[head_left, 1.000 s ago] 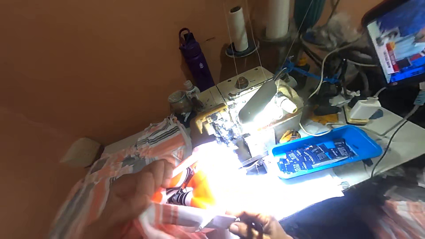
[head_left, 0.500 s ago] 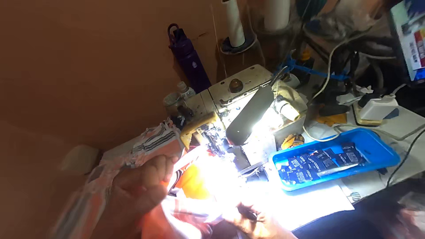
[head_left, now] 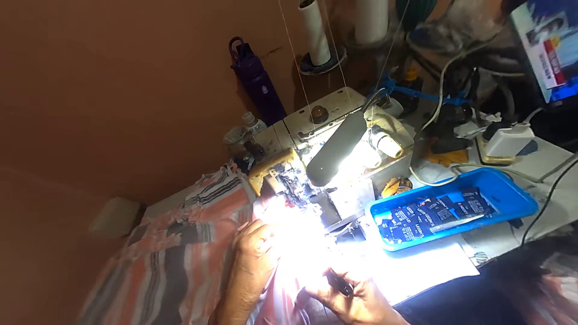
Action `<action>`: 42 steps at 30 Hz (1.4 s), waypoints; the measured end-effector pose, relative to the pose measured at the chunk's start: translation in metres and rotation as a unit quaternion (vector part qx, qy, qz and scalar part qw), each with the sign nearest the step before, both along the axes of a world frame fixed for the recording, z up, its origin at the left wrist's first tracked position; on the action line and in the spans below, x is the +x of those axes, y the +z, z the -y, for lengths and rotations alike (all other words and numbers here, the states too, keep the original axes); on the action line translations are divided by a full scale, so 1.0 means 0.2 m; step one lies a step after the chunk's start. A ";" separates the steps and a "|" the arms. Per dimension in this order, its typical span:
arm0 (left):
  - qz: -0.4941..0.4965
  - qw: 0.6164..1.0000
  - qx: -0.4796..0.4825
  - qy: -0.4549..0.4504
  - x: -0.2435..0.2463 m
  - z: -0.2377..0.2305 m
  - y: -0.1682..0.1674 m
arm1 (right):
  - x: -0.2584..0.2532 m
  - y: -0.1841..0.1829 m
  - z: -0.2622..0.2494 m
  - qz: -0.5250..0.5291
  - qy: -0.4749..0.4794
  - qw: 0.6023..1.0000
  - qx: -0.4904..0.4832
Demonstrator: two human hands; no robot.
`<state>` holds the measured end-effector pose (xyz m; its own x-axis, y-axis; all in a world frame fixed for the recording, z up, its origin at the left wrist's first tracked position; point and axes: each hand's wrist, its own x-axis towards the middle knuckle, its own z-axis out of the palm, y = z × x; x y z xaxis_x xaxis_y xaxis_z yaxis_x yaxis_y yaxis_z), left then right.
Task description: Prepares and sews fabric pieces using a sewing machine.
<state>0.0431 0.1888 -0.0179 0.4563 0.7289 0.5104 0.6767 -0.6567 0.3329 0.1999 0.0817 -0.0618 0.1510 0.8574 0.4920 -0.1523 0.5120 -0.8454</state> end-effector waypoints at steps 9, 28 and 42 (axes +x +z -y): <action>0.008 0.999 -0.007 0.041 0.01 0.02 -0.01 | 0.03 0.02 0.04 0.064 -0.030 0.996 -0.045; 0.068 0.886 -0.258 -0.378 -0.31 0.05 0.51 | 0.00 0.04 0.00 0.101 -0.010 0.991 0.091; 0.260 0.851 -0.273 -0.366 -0.24 -0.30 0.23 | 0.01 -0.11 0.06 0.026 -0.015 0.999 -0.029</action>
